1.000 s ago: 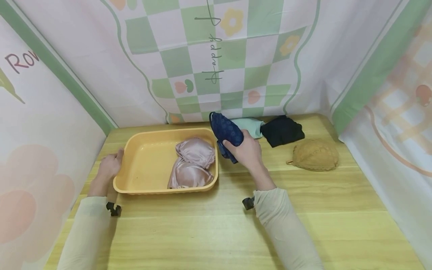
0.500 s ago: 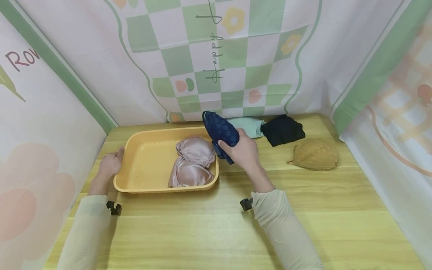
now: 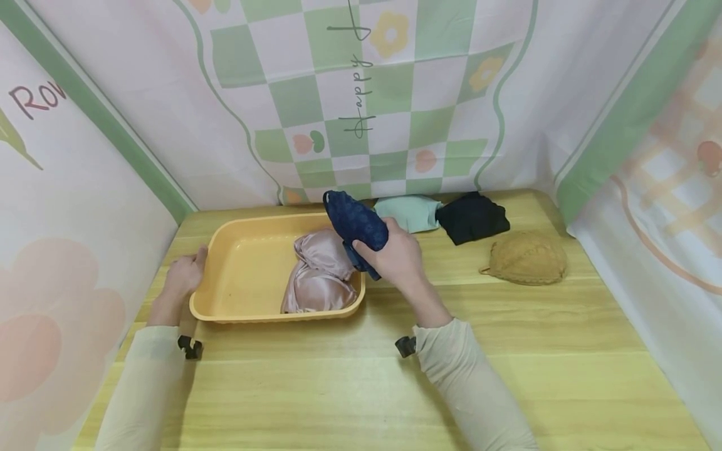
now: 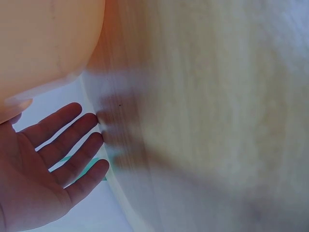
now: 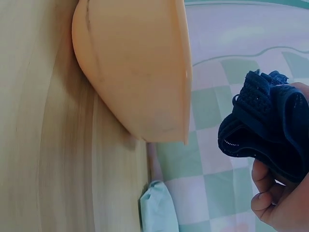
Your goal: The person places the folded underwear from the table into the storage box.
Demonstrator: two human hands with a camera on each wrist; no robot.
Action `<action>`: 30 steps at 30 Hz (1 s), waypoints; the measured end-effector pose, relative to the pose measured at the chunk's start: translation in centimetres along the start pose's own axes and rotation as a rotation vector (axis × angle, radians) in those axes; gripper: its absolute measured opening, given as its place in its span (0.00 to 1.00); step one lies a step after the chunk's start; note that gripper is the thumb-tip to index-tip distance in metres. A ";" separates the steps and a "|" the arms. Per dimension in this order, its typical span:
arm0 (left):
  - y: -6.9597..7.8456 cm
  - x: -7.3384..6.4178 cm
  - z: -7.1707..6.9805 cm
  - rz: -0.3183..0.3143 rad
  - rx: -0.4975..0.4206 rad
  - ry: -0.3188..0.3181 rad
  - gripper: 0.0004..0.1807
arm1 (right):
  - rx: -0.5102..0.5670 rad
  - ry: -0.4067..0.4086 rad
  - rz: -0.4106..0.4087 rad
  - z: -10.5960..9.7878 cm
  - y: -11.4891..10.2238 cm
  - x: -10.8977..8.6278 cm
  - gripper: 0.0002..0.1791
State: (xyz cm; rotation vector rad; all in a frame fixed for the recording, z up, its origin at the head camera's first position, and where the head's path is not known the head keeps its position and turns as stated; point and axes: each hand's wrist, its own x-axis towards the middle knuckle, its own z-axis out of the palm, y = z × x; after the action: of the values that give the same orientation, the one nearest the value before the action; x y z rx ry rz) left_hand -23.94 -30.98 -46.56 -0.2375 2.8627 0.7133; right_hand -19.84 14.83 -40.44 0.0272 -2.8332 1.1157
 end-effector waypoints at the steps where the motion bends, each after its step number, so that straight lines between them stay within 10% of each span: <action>1: 0.0 0.0 0.0 0.001 -0.002 0.001 0.49 | -0.002 -0.002 -0.003 0.1 -0.1 -0.1 0.45; 30: 0.1 -0.1 -0.2 -0.017 0.017 -0.029 0.51 | -0.012 -0.012 -0.077 2.2 -1.3 -1.0 0.43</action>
State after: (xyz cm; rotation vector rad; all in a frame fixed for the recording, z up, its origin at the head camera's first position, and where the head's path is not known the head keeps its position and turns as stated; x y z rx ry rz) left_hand -23.92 -30.97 -46.36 -0.2463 2.8349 0.6834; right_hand -18.93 12.31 -41.25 0.1416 -2.8234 1.0861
